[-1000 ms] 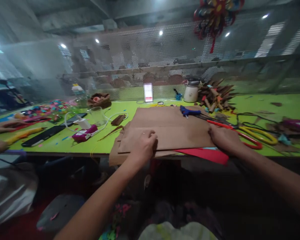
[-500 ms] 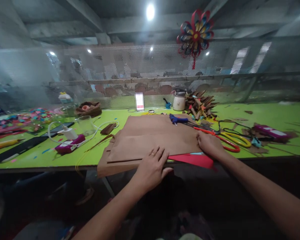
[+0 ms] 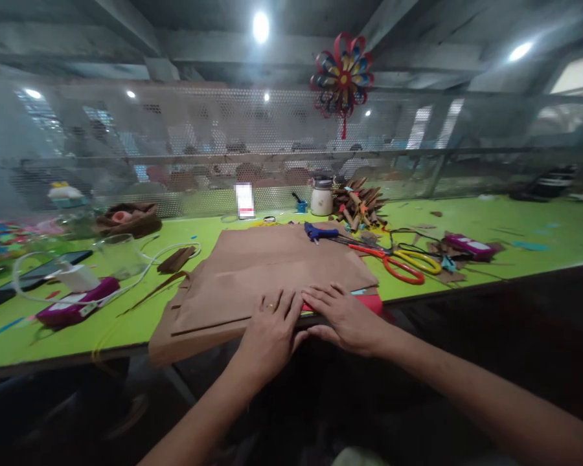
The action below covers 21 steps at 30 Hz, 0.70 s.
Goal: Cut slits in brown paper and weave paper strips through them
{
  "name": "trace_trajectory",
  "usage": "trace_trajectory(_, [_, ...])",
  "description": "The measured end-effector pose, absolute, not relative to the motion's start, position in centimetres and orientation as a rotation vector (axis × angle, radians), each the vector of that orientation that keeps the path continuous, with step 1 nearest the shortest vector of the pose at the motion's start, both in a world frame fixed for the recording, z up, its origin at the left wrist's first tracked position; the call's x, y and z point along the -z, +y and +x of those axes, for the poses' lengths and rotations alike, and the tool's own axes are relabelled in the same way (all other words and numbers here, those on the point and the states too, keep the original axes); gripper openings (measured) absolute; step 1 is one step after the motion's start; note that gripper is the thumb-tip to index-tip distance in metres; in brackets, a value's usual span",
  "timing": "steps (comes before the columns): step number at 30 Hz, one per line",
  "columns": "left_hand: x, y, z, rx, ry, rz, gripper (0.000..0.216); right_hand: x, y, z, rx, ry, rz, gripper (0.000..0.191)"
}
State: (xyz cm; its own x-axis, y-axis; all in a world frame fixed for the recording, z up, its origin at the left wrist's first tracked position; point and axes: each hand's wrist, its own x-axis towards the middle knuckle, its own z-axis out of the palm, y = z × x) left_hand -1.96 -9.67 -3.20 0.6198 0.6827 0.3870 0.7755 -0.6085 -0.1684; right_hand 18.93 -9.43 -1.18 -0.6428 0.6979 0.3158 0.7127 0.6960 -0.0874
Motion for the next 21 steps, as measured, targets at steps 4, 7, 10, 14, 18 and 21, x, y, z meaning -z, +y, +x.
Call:
trace_trajectory(4, [3.2, -9.7, -1.7, 0.369, -1.227, -2.484, 0.05, 2.2, -10.3, 21.1, 0.069, -2.53, -1.245, 0.057])
trace_trajectory(7, [3.1, -9.6, -1.5, 0.39, -1.239, -2.469, 0.049, 2.8, -10.7, 24.5, 0.156, -2.476, -1.362, 0.058])
trace_trajectory(10, [3.0, -9.5, -1.5, 0.416, -1.234, -2.468, 0.049, 3.5, -11.1, 27.6, 0.256, -2.387, -1.522, 0.058])
trace_trajectory(14, [3.1, -9.4, -2.1, 0.412, -1.226, -2.508, 0.048, 3.9, -11.6, 29.8, 0.286, -2.34, -1.579, 0.056])
trace_trajectory(18, [2.0, -8.5, -3.3, 0.395, -1.23, -2.579, 0.04, 3.8, -11.0, 29.9, 0.247, -2.248, -1.477, 0.044])
trace_trajectory(21, [-0.3, -7.3, -3.2, 0.35, -1.189, -2.695, 0.035, 3.1, -9.5, 30.5, 0.302, -2.118, -1.433, 0.031])
